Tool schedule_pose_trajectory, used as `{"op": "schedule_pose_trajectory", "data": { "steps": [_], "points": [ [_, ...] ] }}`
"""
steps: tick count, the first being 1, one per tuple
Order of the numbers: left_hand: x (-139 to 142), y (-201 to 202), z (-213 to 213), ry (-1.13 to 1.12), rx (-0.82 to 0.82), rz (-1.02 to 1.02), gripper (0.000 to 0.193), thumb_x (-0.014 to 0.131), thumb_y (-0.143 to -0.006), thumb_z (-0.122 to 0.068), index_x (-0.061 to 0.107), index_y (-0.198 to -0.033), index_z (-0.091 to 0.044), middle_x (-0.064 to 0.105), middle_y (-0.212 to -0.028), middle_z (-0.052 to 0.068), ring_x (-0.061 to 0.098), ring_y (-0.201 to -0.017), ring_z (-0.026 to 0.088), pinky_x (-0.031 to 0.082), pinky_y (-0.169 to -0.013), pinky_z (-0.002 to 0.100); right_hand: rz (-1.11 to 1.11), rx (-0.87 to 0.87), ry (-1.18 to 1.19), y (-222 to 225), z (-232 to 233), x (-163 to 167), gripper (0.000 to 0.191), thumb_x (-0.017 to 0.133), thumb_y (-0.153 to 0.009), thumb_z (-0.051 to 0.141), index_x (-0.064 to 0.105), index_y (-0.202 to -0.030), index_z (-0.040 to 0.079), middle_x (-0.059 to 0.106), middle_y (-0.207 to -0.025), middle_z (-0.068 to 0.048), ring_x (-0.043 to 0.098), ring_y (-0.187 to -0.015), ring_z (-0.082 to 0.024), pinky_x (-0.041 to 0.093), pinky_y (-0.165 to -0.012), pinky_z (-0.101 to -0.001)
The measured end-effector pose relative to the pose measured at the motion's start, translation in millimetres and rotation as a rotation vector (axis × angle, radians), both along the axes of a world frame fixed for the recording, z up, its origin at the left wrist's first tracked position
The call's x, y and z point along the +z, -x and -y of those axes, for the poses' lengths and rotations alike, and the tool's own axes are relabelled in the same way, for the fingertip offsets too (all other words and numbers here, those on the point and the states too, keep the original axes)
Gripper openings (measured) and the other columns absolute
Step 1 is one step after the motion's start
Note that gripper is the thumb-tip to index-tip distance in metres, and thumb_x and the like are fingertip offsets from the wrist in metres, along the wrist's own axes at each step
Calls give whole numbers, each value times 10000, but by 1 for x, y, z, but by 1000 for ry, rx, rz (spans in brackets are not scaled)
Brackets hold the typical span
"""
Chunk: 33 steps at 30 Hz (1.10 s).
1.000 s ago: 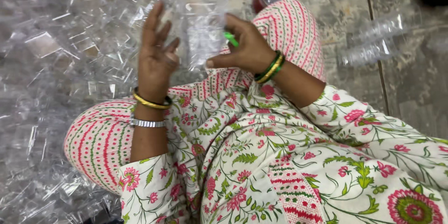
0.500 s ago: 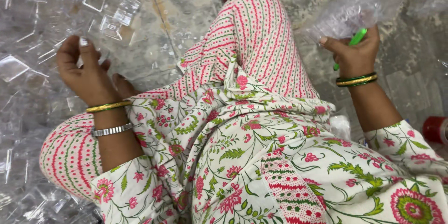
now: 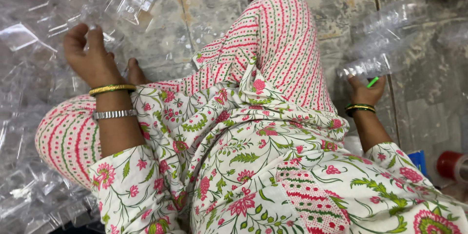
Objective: The person sits on the floor surrounded by piles of clear plastic boxes and marks each box with a green marker, handling the boxes one at a time and setting marked boxes aside.
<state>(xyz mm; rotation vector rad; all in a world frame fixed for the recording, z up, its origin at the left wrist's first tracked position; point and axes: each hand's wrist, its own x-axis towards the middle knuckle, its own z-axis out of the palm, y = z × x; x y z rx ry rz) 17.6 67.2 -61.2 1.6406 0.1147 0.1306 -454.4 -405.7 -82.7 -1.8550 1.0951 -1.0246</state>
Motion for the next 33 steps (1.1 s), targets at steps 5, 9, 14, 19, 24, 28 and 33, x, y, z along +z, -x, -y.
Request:
{"op": "schedule_pose_trajectory", "data": {
  "steps": [5,9,14,19,24,28,33],
  "points": [
    [5,3,1,0,-51,58,304,794,-971,-222,651,-1197,-78,639,-1190,35,653,-972,108,529,-602,242,129,53,-112,-11,-7,15,635,895,-804,-42,542,-1321,63,620,-1236,-46,599,-1141,-194,507,-1038,-351],
    [8,5,1,14,-41,-9,292,772,-957,-224,648,-1180,-81,636,-1176,24,639,-907,99,519,-611,233,106,133,-16,-9,-11,15,676,883,-835,-63,525,-1399,45,614,-1331,-59,582,-1246,-202,455,-1128,-351],
    [5,-19,-9,114,-40,69,310,805,-916,-118,641,-1166,-33,627,-1143,53,580,-961,110,502,-875,263,-133,23,21,8,-17,1,748,912,-786,-8,447,-1370,29,623,-1209,-56,584,-1135,-182,481,-1041,-343],
    [22,-73,-40,-162,93,95,475,805,-832,-184,662,-1234,23,662,-1212,120,592,-1026,218,530,-937,407,-205,88,-92,28,-39,3,379,805,-882,-11,634,-1219,21,678,-1091,-35,641,-993,-127,553,-873,-289],
    [40,-91,-52,-563,234,-455,777,781,-667,-558,590,-1316,-177,604,-1372,184,592,-1223,314,446,-1078,425,-150,114,-233,1,-56,56,170,780,-952,20,694,-1097,38,676,-953,-17,537,-667,-69,406,-534,-239],
    [38,-77,-23,-914,26,-530,761,763,-756,-670,591,-1405,-311,325,-1527,348,299,-1425,535,282,-1177,567,13,244,-283,-62,-73,112,184,783,-981,22,666,-1122,36,667,-903,-57,534,-576,-74,400,-480,-234],
    [34,-52,12,-514,-271,-316,812,810,-766,-541,517,-1459,-234,229,-1507,285,540,-1237,414,519,-1016,459,212,547,-265,-157,-99,159,166,747,-1020,-8,660,-1161,-17,732,-916,-145,551,-537,-94,393,-461,-220]
  ]
}}
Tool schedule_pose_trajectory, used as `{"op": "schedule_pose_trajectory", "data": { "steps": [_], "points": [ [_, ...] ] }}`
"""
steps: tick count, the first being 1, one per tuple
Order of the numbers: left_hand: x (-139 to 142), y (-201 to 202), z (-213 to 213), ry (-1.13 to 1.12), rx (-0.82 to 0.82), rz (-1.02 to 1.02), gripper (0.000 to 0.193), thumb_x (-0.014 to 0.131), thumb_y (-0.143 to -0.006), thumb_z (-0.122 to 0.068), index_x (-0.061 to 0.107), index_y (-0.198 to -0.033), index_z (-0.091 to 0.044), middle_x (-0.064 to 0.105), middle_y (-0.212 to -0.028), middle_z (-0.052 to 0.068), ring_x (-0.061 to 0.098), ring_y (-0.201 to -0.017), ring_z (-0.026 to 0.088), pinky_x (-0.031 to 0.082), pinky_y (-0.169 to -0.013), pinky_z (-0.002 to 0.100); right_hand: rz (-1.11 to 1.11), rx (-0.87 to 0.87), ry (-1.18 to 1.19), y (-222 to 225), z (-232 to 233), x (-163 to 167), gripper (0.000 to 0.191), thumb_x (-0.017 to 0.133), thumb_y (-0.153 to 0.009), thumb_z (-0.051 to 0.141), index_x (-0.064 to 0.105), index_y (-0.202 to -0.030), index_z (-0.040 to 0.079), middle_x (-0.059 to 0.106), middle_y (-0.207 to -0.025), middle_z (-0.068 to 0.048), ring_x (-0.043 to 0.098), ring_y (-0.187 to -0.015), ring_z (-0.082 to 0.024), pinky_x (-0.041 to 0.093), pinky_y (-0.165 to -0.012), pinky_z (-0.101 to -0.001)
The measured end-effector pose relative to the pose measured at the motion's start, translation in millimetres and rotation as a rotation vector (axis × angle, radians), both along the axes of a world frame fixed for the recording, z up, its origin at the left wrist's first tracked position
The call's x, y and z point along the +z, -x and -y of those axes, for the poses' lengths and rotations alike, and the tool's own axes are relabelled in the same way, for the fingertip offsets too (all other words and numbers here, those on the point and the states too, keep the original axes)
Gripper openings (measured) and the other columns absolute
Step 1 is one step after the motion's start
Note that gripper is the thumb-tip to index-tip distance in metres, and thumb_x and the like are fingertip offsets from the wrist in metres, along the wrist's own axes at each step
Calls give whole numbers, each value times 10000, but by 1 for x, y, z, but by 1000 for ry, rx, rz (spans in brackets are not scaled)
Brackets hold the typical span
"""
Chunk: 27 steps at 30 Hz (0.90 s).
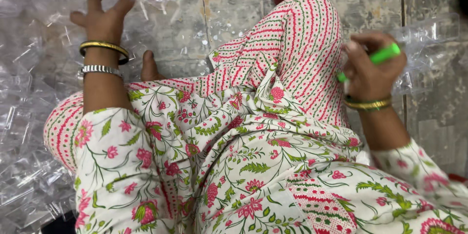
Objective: The person sits on the floor surrounded by piles of clear plastic boxes and marks each box with a green marker, handling the boxes one at a time and setting marked boxes aside.
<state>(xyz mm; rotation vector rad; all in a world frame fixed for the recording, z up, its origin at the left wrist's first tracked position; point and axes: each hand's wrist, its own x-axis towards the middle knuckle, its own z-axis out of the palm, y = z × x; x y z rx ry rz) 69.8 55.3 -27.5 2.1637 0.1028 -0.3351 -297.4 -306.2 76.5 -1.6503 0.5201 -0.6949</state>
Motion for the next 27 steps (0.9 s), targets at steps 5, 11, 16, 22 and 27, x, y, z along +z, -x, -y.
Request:
{"op": "schedule_pose_trajectory", "data": {
  "steps": [5,11,16,22,27],
  "points": [
    [11,7,2,367,-48,-144,717,746,-855,-424,515,-1506,-229,663,-1341,105,598,-1067,308,521,-757,407,28,253,-53,-104,-26,15,163,724,-1000,123,677,-1067,-18,692,-829,-84,501,-510,-92,350,-452,-237],
    [15,-11,-26,-488,751,351,627,742,-782,-499,599,-1359,-301,530,-1441,99,535,-1224,322,444,-874,579,140,421,-469,-235,-67,-47,162,642,-1045,104,593,-906,37,616,-711,-55,473,-465,-119,384,-442,-294],
    [1,-24,-44,-605,498,-123,878,769,-789,-626,430,-1516,-269,454,-1471,229,455,-1320,407,338,-1107,571,-139,248,-278,-251,-61,-102,178,538,-1059,229,603,-1099,68,732,-869,-92,509,-431,-91,415,-367,-275],
    [-9,-5,-12,97,4,-126,1096,850,-790,-512,302,-1516,99,423,-1552,264,458,-1449,295,371,-1172,331,-125,221,-362,-254,-37,-107,276,589,-1048,279,643,-1017,10,767,-900,-79,621,-514,-122,533,-423,-311],
    [5,8,-5,73,-131,-99,1071,843,-845,-565,335,-1480,131,400,-1555,272,477,-1430,307,390,-1158,337,-191,229,-192,-254,-43,-99,319,633,-1017,295,757,-915,19,636,-611,-56,576,-446,-125,487,-414,-282]
  ]
}}
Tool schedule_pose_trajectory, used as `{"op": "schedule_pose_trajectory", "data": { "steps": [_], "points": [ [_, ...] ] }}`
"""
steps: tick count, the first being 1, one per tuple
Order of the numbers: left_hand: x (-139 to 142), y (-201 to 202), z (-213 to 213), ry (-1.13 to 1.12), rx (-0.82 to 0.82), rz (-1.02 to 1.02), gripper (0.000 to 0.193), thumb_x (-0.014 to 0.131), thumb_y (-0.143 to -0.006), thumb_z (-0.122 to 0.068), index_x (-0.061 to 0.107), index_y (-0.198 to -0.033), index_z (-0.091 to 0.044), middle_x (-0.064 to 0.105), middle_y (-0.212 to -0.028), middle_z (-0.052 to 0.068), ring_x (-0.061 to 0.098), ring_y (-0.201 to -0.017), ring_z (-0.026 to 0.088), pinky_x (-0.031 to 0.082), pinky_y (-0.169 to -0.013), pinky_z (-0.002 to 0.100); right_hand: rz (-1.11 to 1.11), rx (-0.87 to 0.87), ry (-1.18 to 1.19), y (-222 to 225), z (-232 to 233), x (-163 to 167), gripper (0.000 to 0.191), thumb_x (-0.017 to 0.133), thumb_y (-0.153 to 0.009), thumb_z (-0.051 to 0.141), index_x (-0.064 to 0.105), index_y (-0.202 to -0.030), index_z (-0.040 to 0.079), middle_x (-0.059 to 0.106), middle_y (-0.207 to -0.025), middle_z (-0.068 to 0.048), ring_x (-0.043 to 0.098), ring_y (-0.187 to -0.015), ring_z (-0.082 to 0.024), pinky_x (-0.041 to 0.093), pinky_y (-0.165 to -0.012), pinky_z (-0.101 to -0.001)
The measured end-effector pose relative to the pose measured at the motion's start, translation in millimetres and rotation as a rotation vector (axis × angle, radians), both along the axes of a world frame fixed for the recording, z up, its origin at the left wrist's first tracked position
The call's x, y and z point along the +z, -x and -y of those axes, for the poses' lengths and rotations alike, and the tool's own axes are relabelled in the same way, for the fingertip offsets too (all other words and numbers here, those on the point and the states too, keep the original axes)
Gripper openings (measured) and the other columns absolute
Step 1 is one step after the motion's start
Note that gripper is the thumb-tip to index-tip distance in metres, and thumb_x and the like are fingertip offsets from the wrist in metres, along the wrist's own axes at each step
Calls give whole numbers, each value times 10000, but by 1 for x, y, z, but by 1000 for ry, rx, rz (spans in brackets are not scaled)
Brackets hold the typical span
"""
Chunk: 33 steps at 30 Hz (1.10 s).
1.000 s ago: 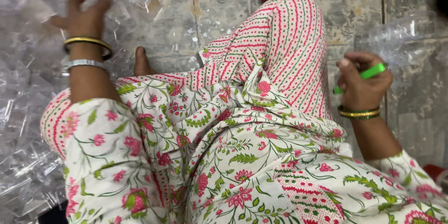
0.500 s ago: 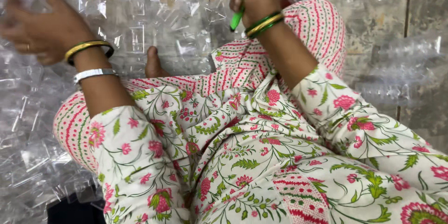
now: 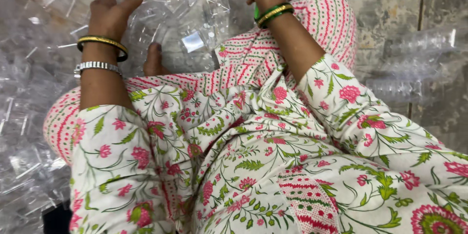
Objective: The person sits on the floor surrounded by piles of clear plastic boxes and marks each box with a green marker, handling the boxes one at a time and setting marked boxes aside.
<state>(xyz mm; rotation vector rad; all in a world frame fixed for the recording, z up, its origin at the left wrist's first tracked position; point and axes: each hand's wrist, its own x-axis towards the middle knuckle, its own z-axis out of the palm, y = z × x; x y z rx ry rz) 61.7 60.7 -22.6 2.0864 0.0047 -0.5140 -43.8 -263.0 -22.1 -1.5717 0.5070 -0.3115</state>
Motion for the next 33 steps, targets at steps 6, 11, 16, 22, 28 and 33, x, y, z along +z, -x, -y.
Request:
{"op": "schedule_pose_trajectory", "data": {
  "steps": [6,11,16,22,28,33],
  "points": [
    [-3,8,33,235,-339,152,631,713,-941,-470,683,-1295,51,578,-1514,190,567,-1391,304,420,-1164,352,14,240,457,8,-10,13,337,787,-814,188,731,-1116,51,670,-976,-106,664,-807,-231,548,-696,-363],
    [-18,33,63,219,-446,133,648,671,-948,-520,589,-1345,-15,653,-1370,193,610,-1291,291,430,-1086,367,132,469,796,10,-20,10,507,773,-678,17,758,-1181,78,711,-1229,-135,672,-1152,-307,521,-1016,-390],
    [28,35,39,30,-246,500,555,740,-1040,-460,681,-1294,30,641,-1352,261,619,-1265,361,476,-1060,419,-55,249,629,4,-15,6,296,764,-796,106,772,-1092,123,789,-1158,-62,760,-1114,-212,577,-1026,-319],
    [133,112,9,53,-355,539,461,770,-994,-306,659,-1313,7,652,-1301,203,644,-1168,308,536,-913,415,-59,533,999,7,-26,2,506,978,-683,208,728,-1107,93,674,-1074,-170,669,-987,-374,535,-837,-450],
    [124,148,28,370,-261,259,408,726,-1014,-260,645,-1323,-6,636,-1325,117,683,-1092,178,586,-864,298,-12,390,1139,13,-35,-3,613,935,-662,154,683,-1220,127,701,-1111,-153,680,-967,-386,542,-792,-480],
    [45,111,36,451,-81,128,405,734,-964,-249,638,-1280,-15,701,-1223,52,703,-870,111,536,-673,223,-94,478,905,12,-33,-18,620,918,-686,103,646,-1243,102,740,-938,-129,727,-847,-304,567,-738,-439]
  ]
}}
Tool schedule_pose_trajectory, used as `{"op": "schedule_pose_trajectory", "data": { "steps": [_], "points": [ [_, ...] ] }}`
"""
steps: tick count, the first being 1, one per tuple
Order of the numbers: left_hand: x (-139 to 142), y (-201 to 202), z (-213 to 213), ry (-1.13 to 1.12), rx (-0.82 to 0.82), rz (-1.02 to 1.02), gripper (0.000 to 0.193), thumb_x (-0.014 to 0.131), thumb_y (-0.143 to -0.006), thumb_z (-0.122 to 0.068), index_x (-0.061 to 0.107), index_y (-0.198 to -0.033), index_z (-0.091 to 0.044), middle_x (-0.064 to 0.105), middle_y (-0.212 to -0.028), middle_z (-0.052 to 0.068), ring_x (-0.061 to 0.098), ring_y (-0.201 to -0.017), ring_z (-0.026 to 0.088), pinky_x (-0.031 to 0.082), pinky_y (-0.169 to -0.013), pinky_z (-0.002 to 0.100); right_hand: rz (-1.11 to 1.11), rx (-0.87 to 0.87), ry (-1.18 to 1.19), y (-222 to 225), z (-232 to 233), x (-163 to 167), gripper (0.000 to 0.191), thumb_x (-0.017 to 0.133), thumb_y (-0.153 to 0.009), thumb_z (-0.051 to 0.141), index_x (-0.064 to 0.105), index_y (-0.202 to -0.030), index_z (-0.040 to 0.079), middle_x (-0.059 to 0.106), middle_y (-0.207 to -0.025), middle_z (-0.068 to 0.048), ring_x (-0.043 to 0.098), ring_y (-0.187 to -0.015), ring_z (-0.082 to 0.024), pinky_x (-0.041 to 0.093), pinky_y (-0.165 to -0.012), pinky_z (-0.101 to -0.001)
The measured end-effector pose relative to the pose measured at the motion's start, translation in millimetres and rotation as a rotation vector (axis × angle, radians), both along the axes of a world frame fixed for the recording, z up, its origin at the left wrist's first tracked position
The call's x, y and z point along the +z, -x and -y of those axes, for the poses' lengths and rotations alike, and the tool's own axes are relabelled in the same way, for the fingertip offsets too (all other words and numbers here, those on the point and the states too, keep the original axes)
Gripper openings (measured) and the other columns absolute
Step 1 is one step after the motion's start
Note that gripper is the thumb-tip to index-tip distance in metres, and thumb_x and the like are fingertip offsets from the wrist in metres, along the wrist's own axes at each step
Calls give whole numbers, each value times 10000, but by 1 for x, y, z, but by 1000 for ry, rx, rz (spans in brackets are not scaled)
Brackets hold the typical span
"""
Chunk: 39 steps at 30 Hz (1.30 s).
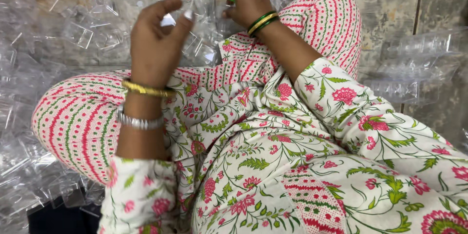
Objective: The person sits on the floor surrounded by piles of clear plastic boxes and marks each box with a green marker, handling the boxes one at a time and setting marked boxes aside.
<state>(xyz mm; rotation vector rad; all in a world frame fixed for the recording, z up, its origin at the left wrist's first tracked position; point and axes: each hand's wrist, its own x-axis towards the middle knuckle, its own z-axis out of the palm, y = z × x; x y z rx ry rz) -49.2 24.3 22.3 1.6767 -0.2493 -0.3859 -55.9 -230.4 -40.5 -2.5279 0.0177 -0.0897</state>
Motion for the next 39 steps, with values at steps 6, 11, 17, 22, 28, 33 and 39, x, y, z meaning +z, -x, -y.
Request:
{"op": "schedule_pose_trajectory", "data": {
  "steps": [6,11,17,22,28,33,39],
  "points": [
    [-41,-21,-9,246,173,-285,417,749,-985,-338,669,-1249,-25,653,-1030,40,569,-785,90,461,-625,240,-108,-101,-811,-3,12,12,273,798,-882,-1,721,-1141,40,746,-891,-82,655,-647,-98,493,-535,-246],
    [-28,-16,5,251,82,-607,435,651,-930,-460,655,-1115,-66,708,-912,51,722,-720,170,630,-650,306,-102,57,-1131,19,5,41,131,758,-1000,-13,693,-1114,-9,757,-931,-113,560,-553,-73,409,-486,-222],
    [-24,-12,12,449,-129,-523,332,702,-1003,-294,631,-1215,-49,733,-992,90,714,-811,171,629,-743,352,1,14,-1177,31,-15,62,226,769,-975,71,668,-1168,13,767,-1045,-89,533,-537,-35,397,-454,-210],
    [-21,-11,10,597,-111,-465,343,756,-982,-176,537,-1230,-86,727,-1115,85,703,-957,169,608,-834,329,5,-16,-1066,30,-14,54,293,776,-999,126,677,-1250,8,743,-1103,-28,509,-567,-15,379,-467,-203],
    [-15,-8,9,695,-115,-315,558,799,-948,-59,453,-1386,-64,685,-1273,162,692,-1096,203,593,-931,343,-139,14,-1017,35,-18,51,330,745,-1049,136,712,-1341,-13,731,-1023,-62,518,-586,-30,399,-492,-216],
    [-11,-7,6,729,-142,-278,691,781,-938,8,445,-1542,34,590,-1411,163,676,-1257,239,569,-1061,337,-227,211,-1152,37,-19,76,518,774,-908,9,613,-1400,19,732,-1162,-43,557,-649,-16,408,-510,-185],
    [-11,-5,8,686,-254,-179,707,790,-915,37,460,-1540,27,580,-1463,125,619,-1298,204,544,-1085,320,-219,116,-1178,35,-19,69,490,683,-813,-136,648,-1281,5,774,-1114,-109,598,-599,-42,423,-476,-194]
  ]
}}
